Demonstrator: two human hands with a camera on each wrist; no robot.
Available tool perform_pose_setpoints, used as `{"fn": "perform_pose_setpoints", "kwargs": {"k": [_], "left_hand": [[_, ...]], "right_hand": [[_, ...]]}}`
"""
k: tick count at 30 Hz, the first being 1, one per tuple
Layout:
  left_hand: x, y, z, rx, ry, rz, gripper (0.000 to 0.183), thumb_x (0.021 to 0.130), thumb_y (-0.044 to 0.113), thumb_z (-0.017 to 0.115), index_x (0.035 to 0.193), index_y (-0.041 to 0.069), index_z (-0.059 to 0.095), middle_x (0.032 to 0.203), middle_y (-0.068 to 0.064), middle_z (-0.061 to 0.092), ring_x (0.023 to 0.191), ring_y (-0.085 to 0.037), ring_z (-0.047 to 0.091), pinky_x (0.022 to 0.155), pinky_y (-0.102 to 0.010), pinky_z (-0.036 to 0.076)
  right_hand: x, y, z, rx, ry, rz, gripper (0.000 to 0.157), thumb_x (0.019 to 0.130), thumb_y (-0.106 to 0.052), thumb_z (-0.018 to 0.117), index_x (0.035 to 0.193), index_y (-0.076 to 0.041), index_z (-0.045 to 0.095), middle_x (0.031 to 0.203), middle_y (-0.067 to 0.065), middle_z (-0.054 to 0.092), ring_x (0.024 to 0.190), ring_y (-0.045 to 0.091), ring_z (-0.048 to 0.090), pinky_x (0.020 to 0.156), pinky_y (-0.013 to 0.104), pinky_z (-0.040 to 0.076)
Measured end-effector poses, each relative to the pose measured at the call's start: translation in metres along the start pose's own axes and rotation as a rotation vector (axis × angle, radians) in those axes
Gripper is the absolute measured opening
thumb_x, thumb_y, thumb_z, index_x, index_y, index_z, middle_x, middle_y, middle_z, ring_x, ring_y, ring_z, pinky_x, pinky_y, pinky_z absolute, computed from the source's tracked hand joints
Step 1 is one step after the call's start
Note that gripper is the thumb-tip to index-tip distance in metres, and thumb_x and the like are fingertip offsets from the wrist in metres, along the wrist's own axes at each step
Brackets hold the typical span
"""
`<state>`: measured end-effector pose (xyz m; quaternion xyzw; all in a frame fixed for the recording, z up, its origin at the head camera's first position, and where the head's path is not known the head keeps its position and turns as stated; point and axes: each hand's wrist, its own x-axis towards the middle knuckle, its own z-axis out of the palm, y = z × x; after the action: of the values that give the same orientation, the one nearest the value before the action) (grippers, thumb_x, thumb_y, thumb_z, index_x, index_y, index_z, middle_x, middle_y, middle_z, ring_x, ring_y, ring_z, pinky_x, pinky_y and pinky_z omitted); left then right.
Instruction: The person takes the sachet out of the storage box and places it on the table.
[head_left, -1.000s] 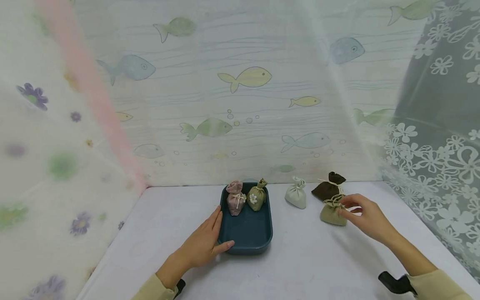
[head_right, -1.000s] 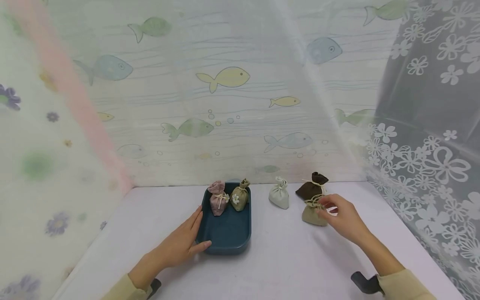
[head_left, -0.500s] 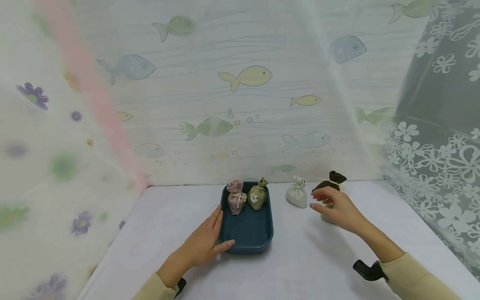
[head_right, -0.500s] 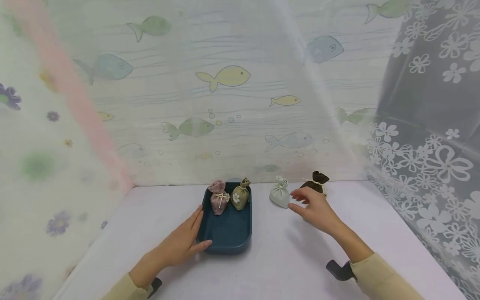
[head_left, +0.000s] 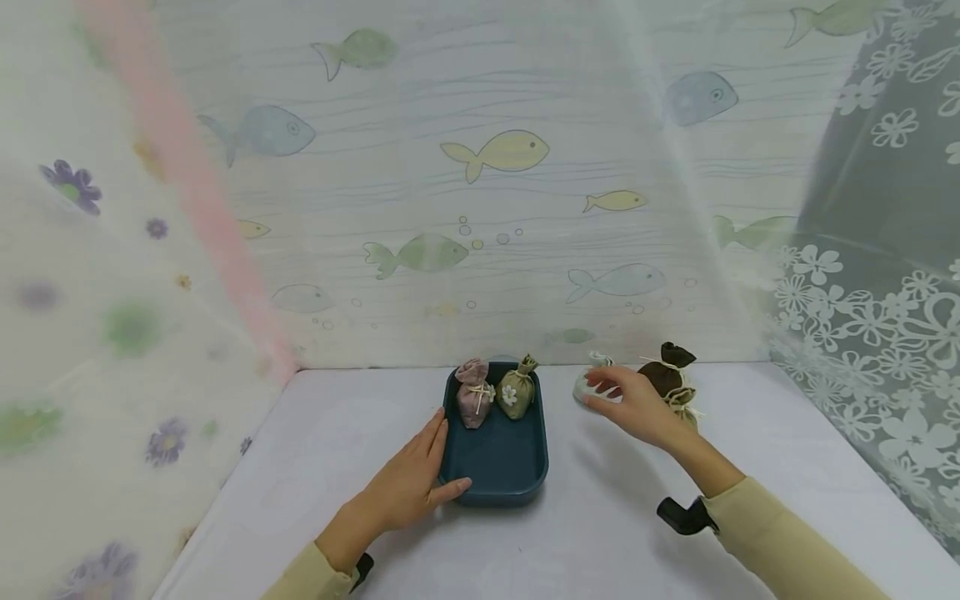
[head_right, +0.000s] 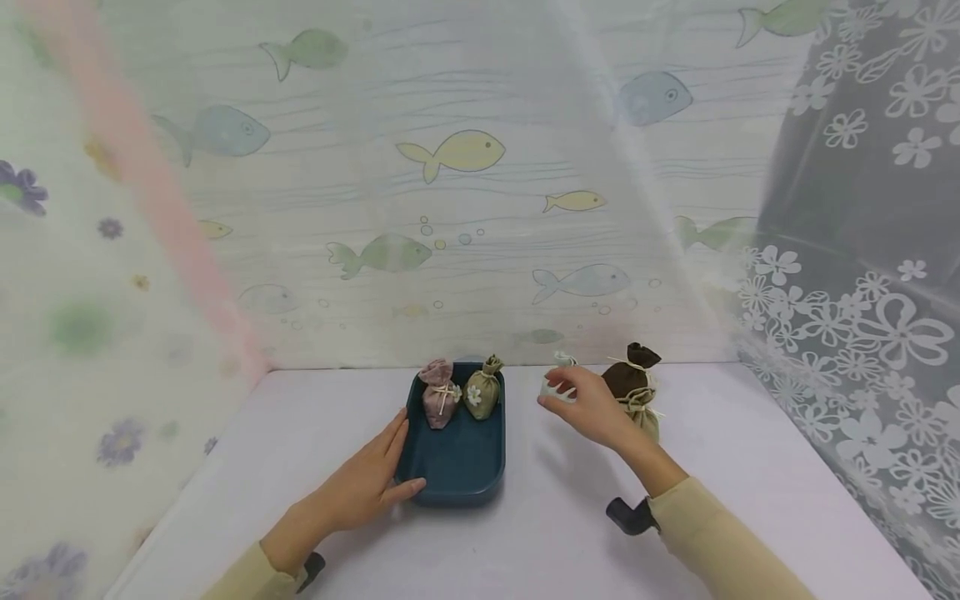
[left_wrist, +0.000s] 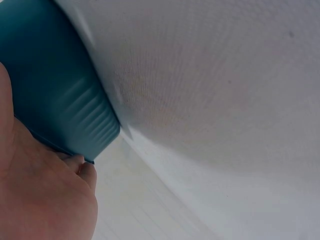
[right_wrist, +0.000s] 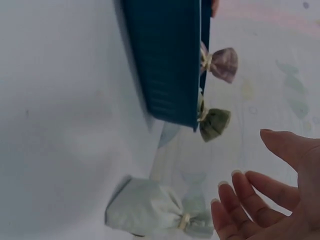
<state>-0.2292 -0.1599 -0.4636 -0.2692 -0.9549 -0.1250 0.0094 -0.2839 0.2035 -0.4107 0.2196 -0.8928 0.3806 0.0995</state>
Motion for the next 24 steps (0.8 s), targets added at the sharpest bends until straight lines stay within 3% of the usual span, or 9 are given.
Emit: {"fn": "perform_pose_setpoints", "kwargs": {"k": [5,13,24], "left_hand": [[0.000,0.000,-0.001,0.004,0.003,0.002,0.094,0.090,0.064,0.042,0.150,0.001,0.005,0.157,-0.014,-0.002,0.142,-0.028,0.010,0.110,-0.046,0.023],[0.000,-0.001,0.001,-0.005,-0.005,-0.014,0.094,0.090,0.065,0.041,0.150,0.003,0.004,0.157,-0.011,-0.005,0.143,-0.025,0.008,0.111,-0.045,0.023],[0.000,-0.002,0.003,0.006,0.000,-0.007,0.095,0.090,0.067,0.039,0.150,0.003,0.004,0.157,-0.011,-0.006,0.143,-0.023,0.006,0.111,-0.044,0.022]], "right_hand": [[0.013,-0.001,0.013,0.009,-0.031,0.037,0.037,0.087,-0.025,0.069,0.116,-0.002,0.062,0.109,0.013,0.063,0.095,0.026,0.058,0.079,0.038,0.049],[0.032,-0.005,0.033,0.063,-0.114,0.139,0.046,0.088,-0.031,0.067,0.124,-0.004,0.058,0.120,0.014,0.058,0.105,0.031,0.055,0.083,0.042,0.048],[0.051,-0.004,0.055,0.071,-0.082,0.205,0.049,0.088,-0.027,0.067,0.127,-0.001,0.055,0.121,0.016,0.058,0.107,0.032,0.055,0.079,0.042,0.050]]}}
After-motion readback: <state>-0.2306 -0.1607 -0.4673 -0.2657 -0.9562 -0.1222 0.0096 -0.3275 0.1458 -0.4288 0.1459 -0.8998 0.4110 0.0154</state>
